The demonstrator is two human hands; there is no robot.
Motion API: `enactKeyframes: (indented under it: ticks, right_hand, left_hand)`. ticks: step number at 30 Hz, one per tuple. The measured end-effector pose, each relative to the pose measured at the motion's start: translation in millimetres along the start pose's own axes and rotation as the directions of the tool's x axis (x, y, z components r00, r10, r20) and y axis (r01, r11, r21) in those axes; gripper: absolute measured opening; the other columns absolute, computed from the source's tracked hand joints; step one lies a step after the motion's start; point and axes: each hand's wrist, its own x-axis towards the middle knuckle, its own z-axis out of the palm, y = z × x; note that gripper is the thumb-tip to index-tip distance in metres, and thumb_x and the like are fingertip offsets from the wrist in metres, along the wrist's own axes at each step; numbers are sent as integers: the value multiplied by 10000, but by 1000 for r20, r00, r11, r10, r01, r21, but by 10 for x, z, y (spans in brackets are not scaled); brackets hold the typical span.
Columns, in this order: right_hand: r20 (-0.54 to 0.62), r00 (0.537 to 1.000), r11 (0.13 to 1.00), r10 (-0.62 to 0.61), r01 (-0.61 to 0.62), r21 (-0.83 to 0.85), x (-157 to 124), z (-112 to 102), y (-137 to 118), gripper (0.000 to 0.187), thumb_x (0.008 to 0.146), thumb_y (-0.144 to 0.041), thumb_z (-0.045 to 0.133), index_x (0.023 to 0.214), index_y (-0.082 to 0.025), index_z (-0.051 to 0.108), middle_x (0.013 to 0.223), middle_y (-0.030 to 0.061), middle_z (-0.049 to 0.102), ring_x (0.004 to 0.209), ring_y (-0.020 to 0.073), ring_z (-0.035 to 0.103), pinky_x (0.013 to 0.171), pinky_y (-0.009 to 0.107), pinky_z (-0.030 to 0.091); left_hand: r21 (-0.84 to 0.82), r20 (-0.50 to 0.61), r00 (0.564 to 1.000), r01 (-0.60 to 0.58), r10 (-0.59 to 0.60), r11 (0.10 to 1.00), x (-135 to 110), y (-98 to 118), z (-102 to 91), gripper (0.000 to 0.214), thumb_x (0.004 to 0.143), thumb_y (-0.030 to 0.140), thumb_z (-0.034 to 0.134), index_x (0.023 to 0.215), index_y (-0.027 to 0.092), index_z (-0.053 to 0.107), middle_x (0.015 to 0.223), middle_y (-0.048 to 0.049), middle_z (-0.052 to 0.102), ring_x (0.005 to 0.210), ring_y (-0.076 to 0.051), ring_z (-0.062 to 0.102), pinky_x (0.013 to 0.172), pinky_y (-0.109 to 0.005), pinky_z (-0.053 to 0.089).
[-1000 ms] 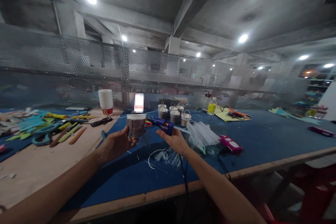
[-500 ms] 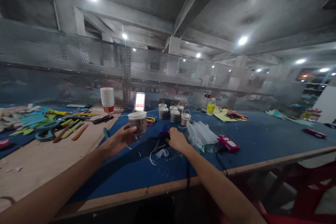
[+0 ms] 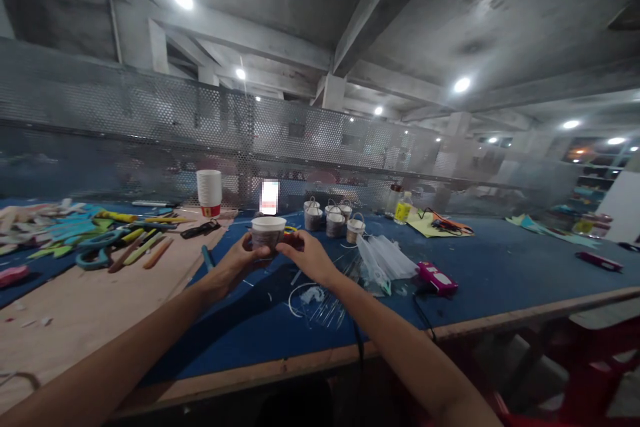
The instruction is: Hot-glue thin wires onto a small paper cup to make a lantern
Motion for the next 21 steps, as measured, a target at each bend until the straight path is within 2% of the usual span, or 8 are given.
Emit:
enactKeyframes:
  ticks: [2,5,10,13,16,21]
  right_hand:
    - [-47,999,997,2,2,74,49,108,18,335,823,-462,775,964,-177,670,947,46,734,888,192,679,845,312,512]
    - [-71,998,989,3,8,145,83,172,90,243,801,-397,754,867,-185,655,857,20,711,813,176,656,814,302,505]
    - [-129,990,976,57,-27,218,99,125,131,197,773,-363,701,838,-192,627,797,4,689,768,174,651,787,303,516]
    - [-154,984,963,88,-44,265,99,79,109,173,757,-317,678,866,-195,624,814,5,700,783,179,681,803,305,531]
    - [-162,984,969,75,-33,247,78,32,82,161,786,-291,640,910,-189,646,858,17,726,787,181,707,815,311,545]
    - [-174,984,988,46,-19,155,33,-30,49,205,869,-389,648,930,-193,654,855,27,742,785,189,725,827,326,557]
  left_hand:
    - [20,-29,999,-16,16,1000,-42,50,47,600,624,271,966,1149,197,686,1161,-125,765,1015,-282,735,839,-375,555]
    - [28,-19,1000,-12,13,1000,-77,97,81,593,631,270,960,1158,213,696,1206,-134,762,1081,-312,725,903,-420,536]
    - [-6,-14,1000,20,-20,1000,-39,54,50,599,631,327,958,1163,207,710,1249,-164,752,1130,-343,710,932,-454,526]
    - [-9,40,998,53,-52,999,-39,30,43,577,673,360,932,1194,218,727,1272,-174,753,1163,-350,702,972,-473,507]
    - [22,75,994,74,-76,997,-64,27,53,521,735,357,893,1218,241,735,1305,-159,749,1173,-342,702,935,-437,524]
    - [13,86,992,94,-95,995,-82,35,50,487,768,359,872,1225,251,743,1296,-125,761,1110,-292,725,898,-385,563]
